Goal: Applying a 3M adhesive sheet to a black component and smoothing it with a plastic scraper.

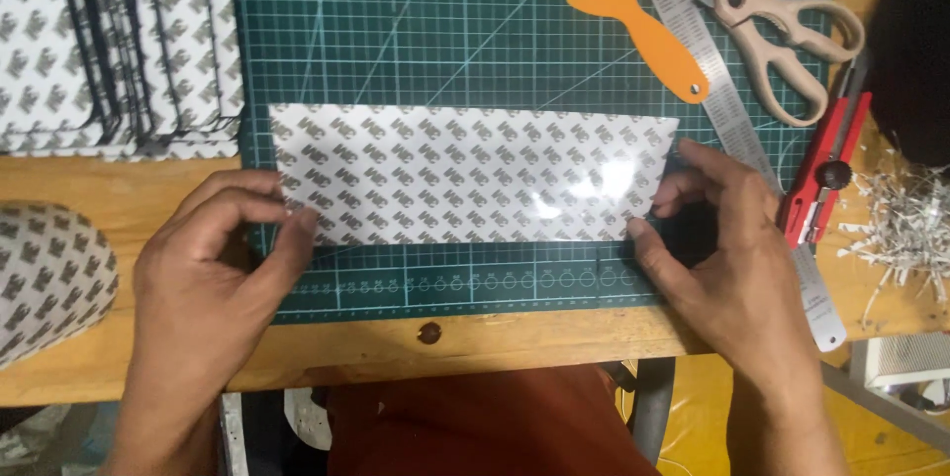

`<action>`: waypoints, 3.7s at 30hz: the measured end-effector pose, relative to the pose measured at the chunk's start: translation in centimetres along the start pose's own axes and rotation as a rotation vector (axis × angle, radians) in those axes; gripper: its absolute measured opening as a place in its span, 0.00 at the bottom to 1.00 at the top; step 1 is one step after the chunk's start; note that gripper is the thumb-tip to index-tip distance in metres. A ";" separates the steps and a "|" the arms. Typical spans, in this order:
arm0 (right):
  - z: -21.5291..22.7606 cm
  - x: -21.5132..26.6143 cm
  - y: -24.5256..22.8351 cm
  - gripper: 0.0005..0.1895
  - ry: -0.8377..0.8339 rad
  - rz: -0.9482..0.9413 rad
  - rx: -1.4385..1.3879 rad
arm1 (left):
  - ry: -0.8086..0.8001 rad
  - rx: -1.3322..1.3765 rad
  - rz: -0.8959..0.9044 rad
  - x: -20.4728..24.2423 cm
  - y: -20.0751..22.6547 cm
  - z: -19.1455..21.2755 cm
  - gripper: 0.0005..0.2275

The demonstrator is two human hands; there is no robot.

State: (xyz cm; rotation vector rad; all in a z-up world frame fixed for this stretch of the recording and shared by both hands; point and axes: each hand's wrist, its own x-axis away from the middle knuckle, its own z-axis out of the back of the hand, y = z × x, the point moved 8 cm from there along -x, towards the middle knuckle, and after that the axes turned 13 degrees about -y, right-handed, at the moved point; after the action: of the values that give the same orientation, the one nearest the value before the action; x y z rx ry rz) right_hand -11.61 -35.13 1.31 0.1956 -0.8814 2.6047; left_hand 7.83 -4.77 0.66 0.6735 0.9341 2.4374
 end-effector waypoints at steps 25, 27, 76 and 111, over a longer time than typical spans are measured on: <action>-0.9 0.5 -0.9 0.37 0.035 0.050 -0.009 | -0.004 -0.056 -0.375 0.2 1.4 -0.4 0.07; -0.9 0.6 -1.0 0.38 0.034 0.026 0.042 | -0.015 -0.068 -0.381 0.2 1.5 -0.4 0.07; -1.7 0.4 0.3 0.37 0.015 0.067 -0.047 | 0.146 -0.173 -0.528 0.7 1.4 -0.7 0.08; -1.9 0.4 0.8 0.37 0.026 0.054 -0.018 | 0.121 -0.146 -0.530 0.7 1.5 -0.4 0.08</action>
State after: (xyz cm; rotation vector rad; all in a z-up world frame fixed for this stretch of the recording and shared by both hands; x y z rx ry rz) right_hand -12.35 -34.37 -0.52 0.1350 -0.9124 2.6415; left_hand 6.73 -5.59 1.64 0.1910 0.8390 2.0563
